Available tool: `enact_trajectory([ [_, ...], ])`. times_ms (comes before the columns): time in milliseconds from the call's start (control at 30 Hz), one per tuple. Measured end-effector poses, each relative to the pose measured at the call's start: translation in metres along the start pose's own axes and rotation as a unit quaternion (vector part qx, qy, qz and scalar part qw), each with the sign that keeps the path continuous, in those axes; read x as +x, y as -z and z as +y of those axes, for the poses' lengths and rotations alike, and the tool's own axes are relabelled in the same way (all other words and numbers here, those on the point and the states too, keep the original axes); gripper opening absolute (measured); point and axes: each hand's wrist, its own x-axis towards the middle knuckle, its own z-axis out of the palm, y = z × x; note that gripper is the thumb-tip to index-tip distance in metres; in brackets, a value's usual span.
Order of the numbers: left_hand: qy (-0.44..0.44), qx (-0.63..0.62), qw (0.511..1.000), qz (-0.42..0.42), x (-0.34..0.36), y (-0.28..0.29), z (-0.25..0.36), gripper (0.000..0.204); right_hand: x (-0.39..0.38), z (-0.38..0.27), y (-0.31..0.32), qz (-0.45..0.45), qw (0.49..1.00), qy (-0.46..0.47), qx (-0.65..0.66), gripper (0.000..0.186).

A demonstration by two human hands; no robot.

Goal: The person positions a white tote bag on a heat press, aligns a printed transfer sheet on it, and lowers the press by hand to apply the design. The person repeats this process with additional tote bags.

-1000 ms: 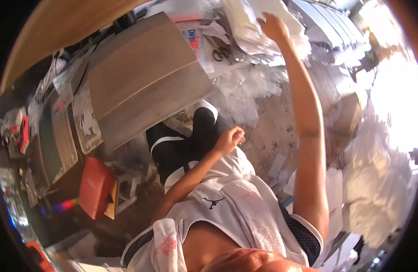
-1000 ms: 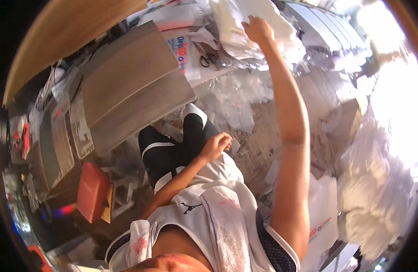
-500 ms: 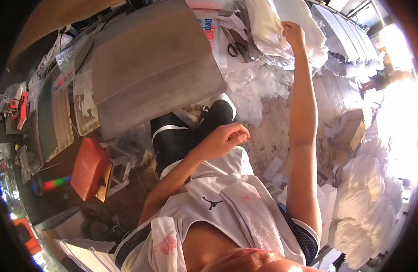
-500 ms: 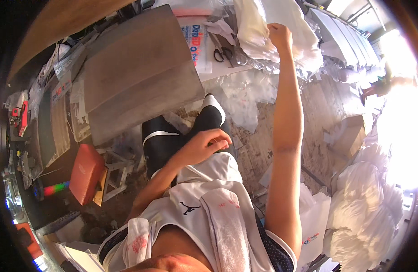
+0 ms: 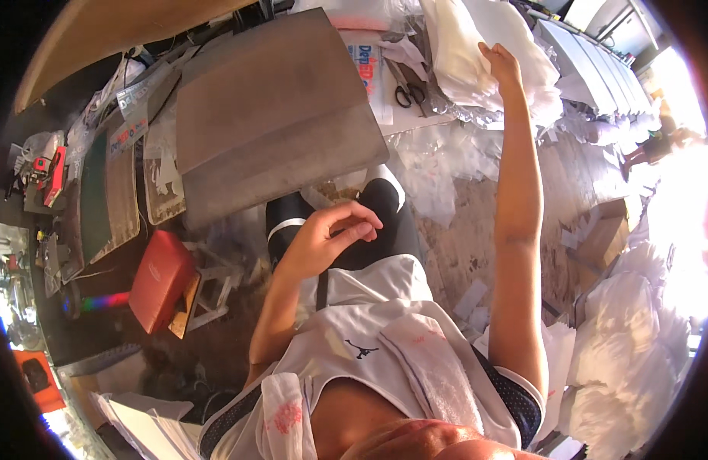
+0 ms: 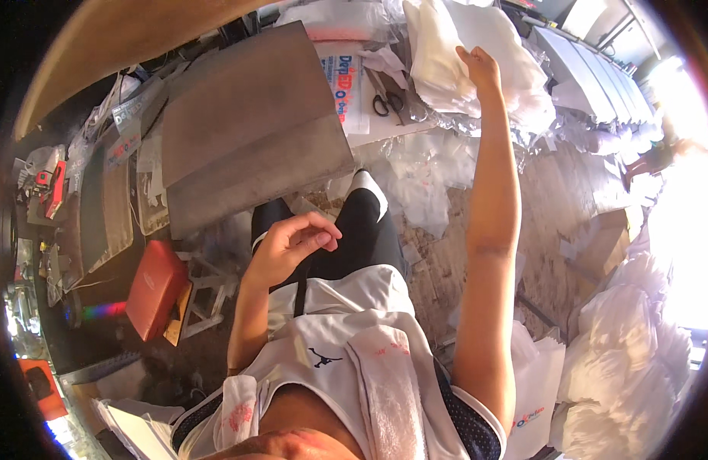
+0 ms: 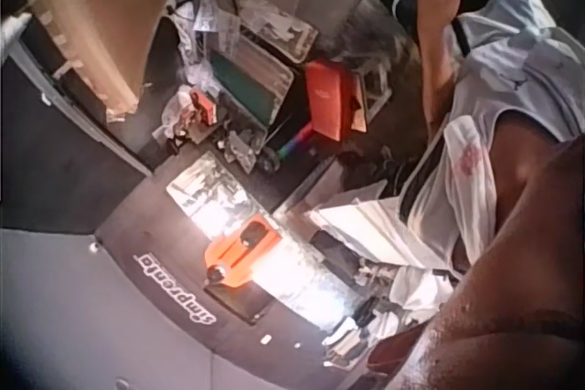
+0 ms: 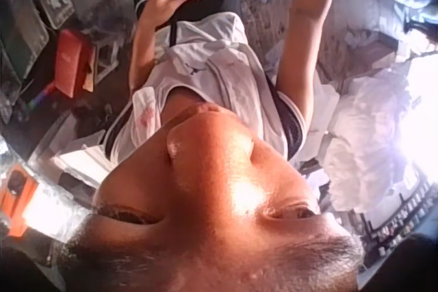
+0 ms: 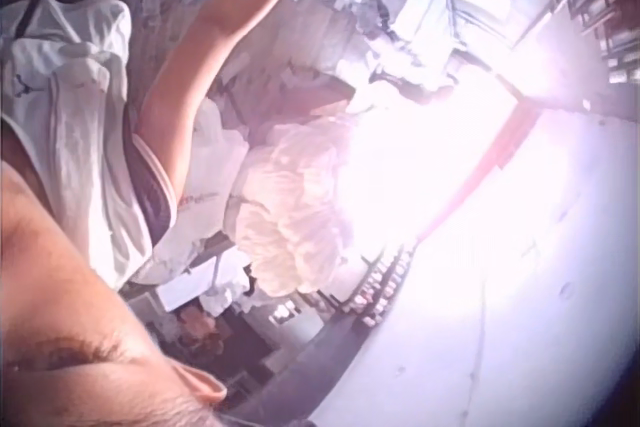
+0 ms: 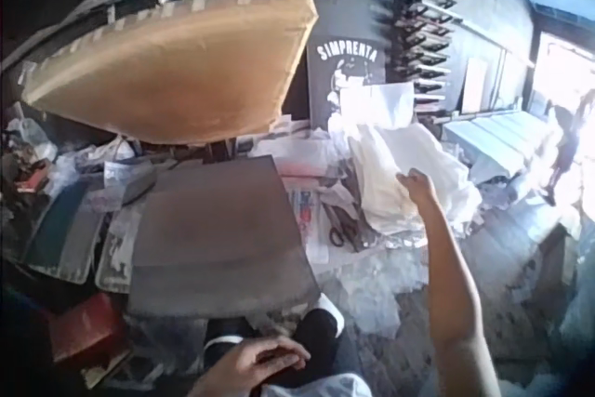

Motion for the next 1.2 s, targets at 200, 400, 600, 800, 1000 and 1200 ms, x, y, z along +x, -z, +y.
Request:
enact_trajectory([
  [200, -0.017, -0.021, 1.0, -0.002, 0.0, 0.001, -0.002, 0.02, -0.007, -0.038, 0.028, 0.044, 0.979, -0.087, 0.18, 0.027],
  [400, -0.101, 0.063, 0.989, 0.09, 0.004, -0.015, -0.005, 0.034, -0.095, -0.132, 0.039, 0.047, 0.876, -0.025, 0.48, 0.016],
  [600, -0.229, 0.219, 0.926, 0.203, 0.02, -0.056, -0.011, 0.112, -0.292, -0.259, -0.013, -0.065, 0.799, 0.052, 0.595, 0.023],
  [800, -0.134, 0.01, 0.907, 0.399, -0.014, -0.045, 0.01, 0.034, -0.318, -0.293, -0.011, -0.022, 0.873, 0.267, 0.408, 0.037],
  [1000, -0.202, 0.055, 0.914, 0.347, -0.051, 0.012, 0.067, 0.055, -0.273, -0.25, 0.027, 0.099, 0.892, 0.438, -0.057, 0.045],
  [1200, -0.088, 0.151, 0.924, 0.339, -0.035, 0.109, 0.067, 0.037, -0.229, -0.128, -0.062, -0.25, 0.968, 0.033, 0.007, 0.05],
])
